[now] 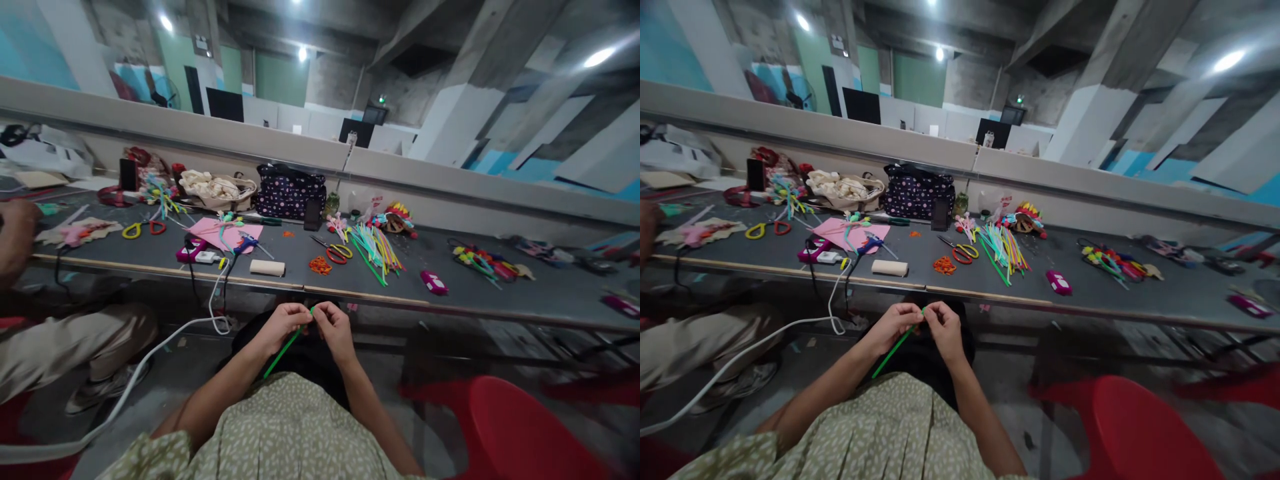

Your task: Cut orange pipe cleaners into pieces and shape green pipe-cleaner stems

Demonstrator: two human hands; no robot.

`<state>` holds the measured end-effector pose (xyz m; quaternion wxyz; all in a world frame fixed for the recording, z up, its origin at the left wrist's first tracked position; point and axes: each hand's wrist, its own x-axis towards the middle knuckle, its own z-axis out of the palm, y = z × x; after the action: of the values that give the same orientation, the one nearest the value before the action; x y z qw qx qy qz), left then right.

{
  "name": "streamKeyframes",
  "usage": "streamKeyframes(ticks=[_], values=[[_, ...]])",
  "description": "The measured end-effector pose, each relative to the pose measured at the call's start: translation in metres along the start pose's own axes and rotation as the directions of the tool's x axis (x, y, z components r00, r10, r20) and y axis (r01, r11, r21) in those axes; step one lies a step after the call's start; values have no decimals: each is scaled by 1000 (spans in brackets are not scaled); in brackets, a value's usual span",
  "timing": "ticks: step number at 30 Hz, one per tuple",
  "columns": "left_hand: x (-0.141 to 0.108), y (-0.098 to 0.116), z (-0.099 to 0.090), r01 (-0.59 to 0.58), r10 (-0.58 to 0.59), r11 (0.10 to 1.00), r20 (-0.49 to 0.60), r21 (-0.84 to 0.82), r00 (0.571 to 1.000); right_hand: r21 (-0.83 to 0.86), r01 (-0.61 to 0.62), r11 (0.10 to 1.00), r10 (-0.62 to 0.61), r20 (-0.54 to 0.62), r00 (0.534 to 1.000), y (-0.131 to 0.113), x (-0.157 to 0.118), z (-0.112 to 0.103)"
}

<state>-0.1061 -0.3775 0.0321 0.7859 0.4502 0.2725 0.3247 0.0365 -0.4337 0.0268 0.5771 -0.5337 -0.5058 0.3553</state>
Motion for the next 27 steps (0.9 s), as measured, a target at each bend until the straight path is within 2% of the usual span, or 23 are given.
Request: streamKeyframes(ticks=[5,8,10,14,19,22,27], values=[[-4,6,2,-98,105,961,-12,259,994,-101,30,994,-28,20,999,2,0,-2],[-5,8,5,-173,201,895,-25,412,979,-126,32,991,-36,-29,999,6,2,-1],[-4,7,6,-196,234,872,-31,449,972,-102,13,995,-20,-61,998,9,2,0],[-2,3,6,-182,201,921,-21,343,979,-7,-20,1000,20,-69,997,10,2,1],[0,0,2,-79,83,992,-29,101,996,52,-34,998,36,-29,999,5,0,1],[1,-1,0,1,-2,1000,-23,-25,1000,79,-36,996,36,-4,999,1,-1,2],[5,-3,-2,94,-89,987,39,-131,995,119,-48,992,46,17,999,-5,-2,0]])
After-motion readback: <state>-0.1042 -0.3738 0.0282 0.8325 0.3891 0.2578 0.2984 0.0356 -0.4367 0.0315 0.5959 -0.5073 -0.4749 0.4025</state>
